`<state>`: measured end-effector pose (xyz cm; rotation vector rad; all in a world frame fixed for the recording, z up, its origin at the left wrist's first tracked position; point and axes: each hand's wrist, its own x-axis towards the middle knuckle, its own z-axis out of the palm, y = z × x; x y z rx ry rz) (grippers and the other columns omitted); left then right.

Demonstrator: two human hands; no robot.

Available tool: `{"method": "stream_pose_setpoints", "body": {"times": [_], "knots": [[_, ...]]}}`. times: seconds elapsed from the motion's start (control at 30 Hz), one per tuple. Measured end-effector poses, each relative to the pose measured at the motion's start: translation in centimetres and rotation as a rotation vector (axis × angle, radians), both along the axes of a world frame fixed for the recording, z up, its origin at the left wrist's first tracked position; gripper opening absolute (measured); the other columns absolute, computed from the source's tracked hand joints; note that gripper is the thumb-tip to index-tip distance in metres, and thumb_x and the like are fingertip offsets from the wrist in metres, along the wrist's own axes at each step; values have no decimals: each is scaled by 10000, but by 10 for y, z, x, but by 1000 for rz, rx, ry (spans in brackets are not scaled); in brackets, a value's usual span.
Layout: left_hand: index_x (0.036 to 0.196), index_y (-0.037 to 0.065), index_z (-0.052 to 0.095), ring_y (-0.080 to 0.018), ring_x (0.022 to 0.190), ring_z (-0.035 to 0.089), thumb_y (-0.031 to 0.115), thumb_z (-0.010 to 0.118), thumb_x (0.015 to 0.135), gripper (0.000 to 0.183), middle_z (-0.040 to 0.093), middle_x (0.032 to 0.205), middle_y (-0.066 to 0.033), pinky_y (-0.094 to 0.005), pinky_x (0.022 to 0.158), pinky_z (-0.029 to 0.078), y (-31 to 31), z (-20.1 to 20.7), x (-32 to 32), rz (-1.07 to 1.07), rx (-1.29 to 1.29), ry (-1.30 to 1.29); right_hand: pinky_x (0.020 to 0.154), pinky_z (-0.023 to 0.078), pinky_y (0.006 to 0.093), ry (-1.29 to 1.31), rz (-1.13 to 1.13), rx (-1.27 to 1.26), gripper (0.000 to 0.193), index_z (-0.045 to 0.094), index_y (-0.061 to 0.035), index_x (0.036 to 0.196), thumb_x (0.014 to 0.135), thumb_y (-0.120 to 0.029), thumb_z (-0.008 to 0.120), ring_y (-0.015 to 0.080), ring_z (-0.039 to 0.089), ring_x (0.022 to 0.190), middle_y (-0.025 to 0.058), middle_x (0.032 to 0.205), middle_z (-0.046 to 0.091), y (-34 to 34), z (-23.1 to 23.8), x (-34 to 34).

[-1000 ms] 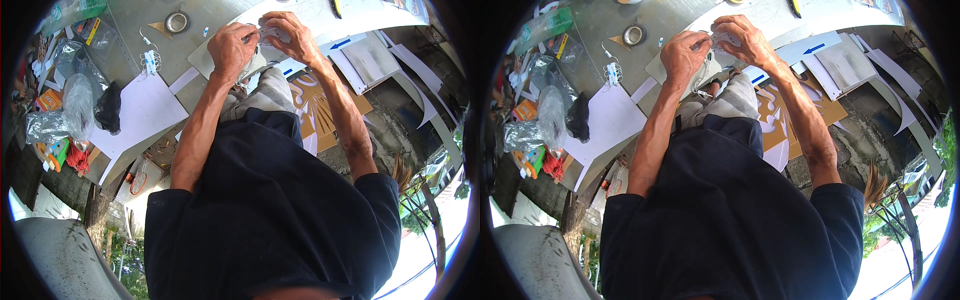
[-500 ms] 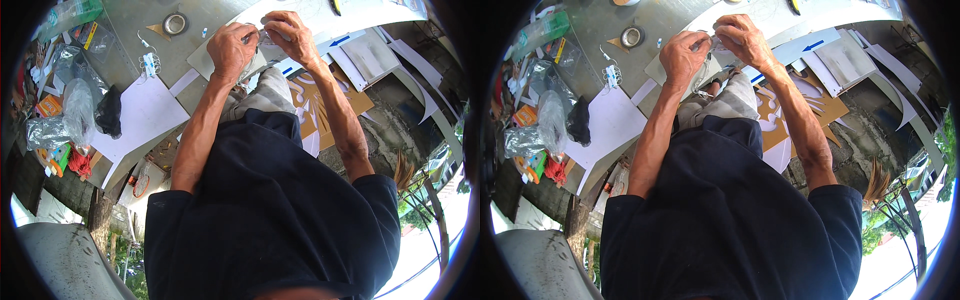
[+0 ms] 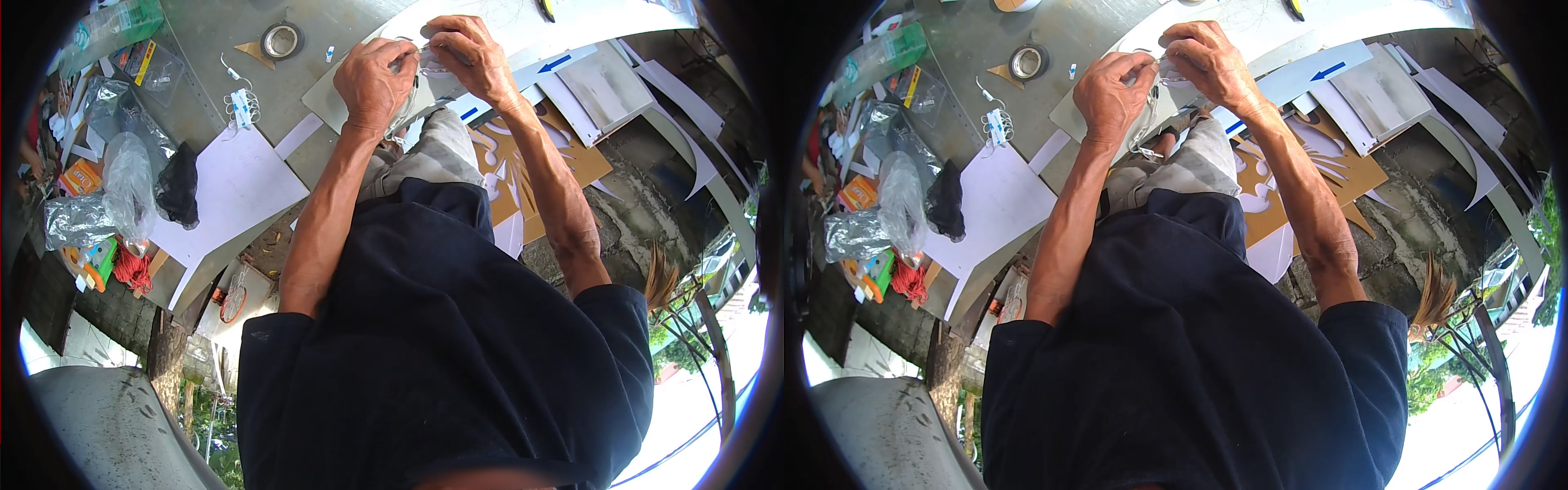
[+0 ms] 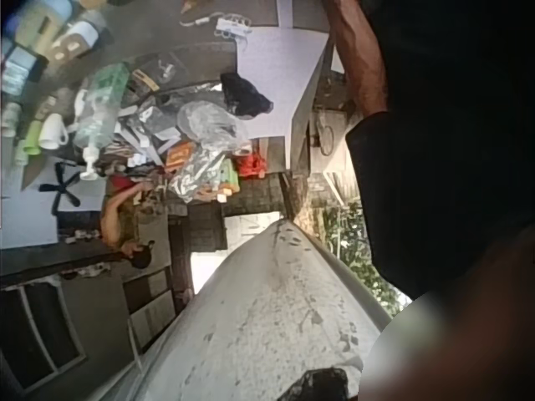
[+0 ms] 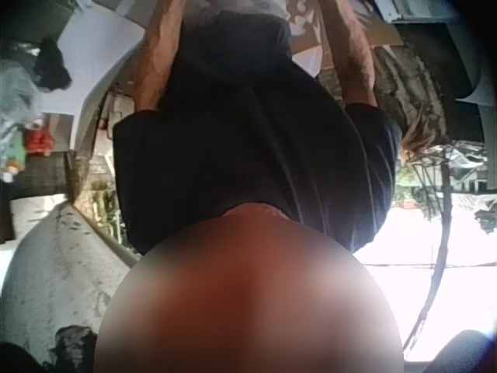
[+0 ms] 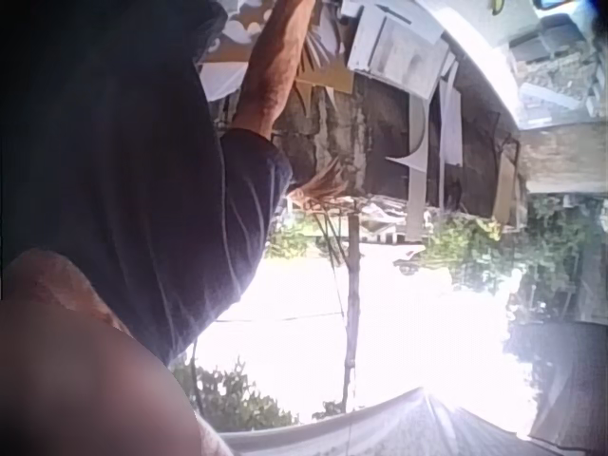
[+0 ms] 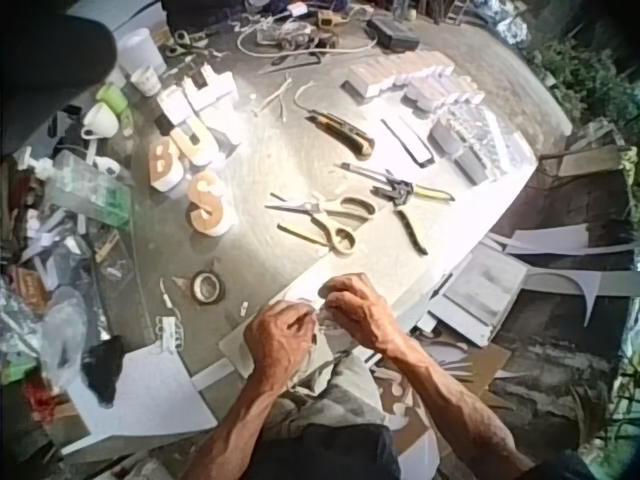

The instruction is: Installing LED module lights into a cut-out letter sign.

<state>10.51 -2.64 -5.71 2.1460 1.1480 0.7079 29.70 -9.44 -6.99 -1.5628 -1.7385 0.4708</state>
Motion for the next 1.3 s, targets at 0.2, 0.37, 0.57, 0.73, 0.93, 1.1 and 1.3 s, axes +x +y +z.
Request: {"method": "stream_pose_setpoints", "body": {"times": [0.2, 0.37, 0.57, 0.73, 0.93, 1.1, 1.3], "knots": [[847, 145, 801, -147, 645, 646, 175, 849, 772, 93, 736, 803, 33, -310, 625, 510, 1, 5, 3, 8, -31, 25, 1003, 523, 416, -10, 12, -14, 282, 693, -117, 1107, 839, -99, 776, 295, 592, 1187, 40, 1272, 659, -2, 1, 2], [833, 143, 798, -149, 641, 637, 168, 844, 769, 82, 716, 772, 32, -312, 618, 500, 2, 3, 1, 13, -40, 26, 1034, 519, 411, 78, -6, -95, 337, 680, -111, 1158, 833, -116, 769, 286, 584, 1221, 41, 1308, 649, -3, 12, 2], [840, 134, 798, -150, 645, 628, 152, 834, 771, 80, 708, 766, 22, -312, 622, 499, 3, 7, 2, 12, -58, 53, 1044, 536, 404, 51, 23, -95, 335, 684, -109, 1154, 835, -107, 784, 279, 598, 1240, 56, 1334, 651, -3, 11, 5], [843, 133, 797, -151, 647, 632, 150, 835, 769, 85, 707, 763, 23, -315, 622, 499, 3, 7, 4, 10, -60, 47, 1024, 533, 405, -6, 37, -45, 286, 689, -112, 1122, 851, -90, 778, 285, 596, 1208, 53, 1284, 656, -4, 10, 5], [842, 140, 796, -151, 644, 630, 153, 837, 765, 88, 705, 757, 30, -320, 614, 497, 2, 6, 4, 14, -43, 41, 978, 514, 421, -7, 12, 13, 194, 691, -92, 1043, 860, -65, 749, 306, 595, 1156, 60, 1218, 661, -1, 6, -1], [844, 145, 797, -149, 641, 627, 157, 841, 762, 94, 704, 754, 31, -318, 613, 497, 2, 5, 3, 21, -51, 33, 971, 514, 418, -8, 18, 21, 173, 692, -88, 1028, 865, -70, 747, 304, 596, 1144, 58, 1214, 661, -1, 7, -1], [846, 148, 799, -252, 786, 692, 172, 822, 760, 92, 762, 862, -4, -375, 687, 544, 1, 8, 3, 33, -113, 56, 969, 514, 416, -13, 16, 12, 170, 693, -89, 1024, 864, -76, 749, 302, 594, 1136, 57, 1211, 657, 0, 7, -1]]}}
